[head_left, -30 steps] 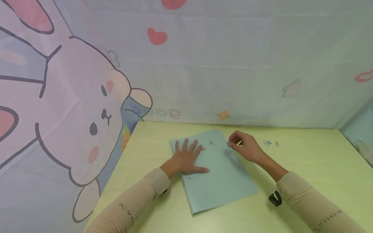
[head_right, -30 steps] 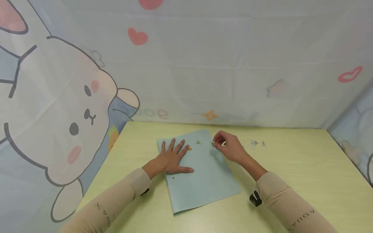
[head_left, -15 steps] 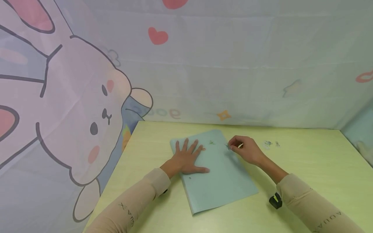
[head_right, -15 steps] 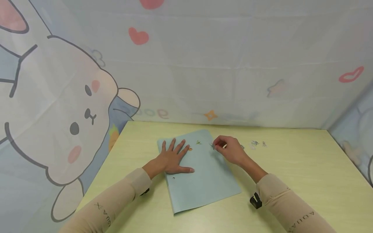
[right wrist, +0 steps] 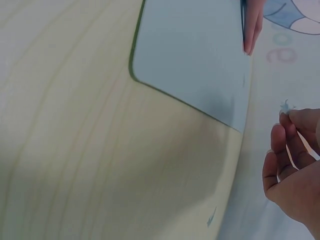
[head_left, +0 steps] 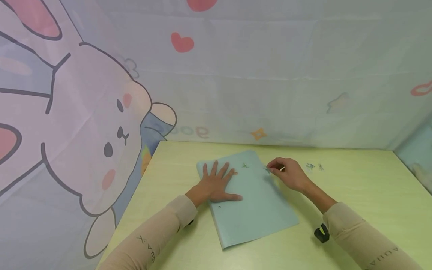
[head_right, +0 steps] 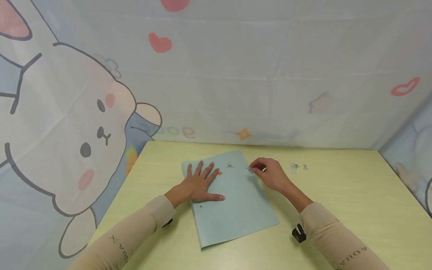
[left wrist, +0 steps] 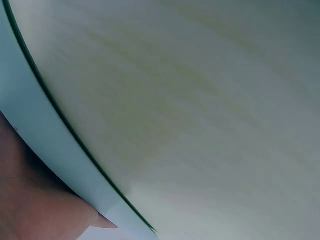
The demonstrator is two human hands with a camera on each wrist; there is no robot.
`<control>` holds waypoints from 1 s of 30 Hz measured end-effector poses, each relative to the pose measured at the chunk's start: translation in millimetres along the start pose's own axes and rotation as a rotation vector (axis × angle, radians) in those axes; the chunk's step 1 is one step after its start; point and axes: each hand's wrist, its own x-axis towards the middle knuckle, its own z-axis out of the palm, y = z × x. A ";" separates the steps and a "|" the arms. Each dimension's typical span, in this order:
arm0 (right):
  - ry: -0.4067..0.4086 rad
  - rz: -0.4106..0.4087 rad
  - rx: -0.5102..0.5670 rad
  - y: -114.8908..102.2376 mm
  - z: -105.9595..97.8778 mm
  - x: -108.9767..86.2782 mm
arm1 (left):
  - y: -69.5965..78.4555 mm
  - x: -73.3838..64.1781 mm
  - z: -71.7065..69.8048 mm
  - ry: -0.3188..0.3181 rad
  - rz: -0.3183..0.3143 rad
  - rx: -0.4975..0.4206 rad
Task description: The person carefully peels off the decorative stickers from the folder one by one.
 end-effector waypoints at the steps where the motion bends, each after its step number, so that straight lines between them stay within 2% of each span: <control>1: 0.001 -0.002 -0.002 0.7 -0.9 -0.4 | 0.3 -0.1 -0.4 -0.001 -0.001 -0.001; 11: 0.030 0.001 -0.024 11.1 -12.1 -5.1 | -0.4 1.4 2.0 0.013 -0.001 0.006; 30: 0.085 0.161 0.009 49.3 -40.6 -10.3 | -2.8 10.2 7.5 0.002 -0.021 0.027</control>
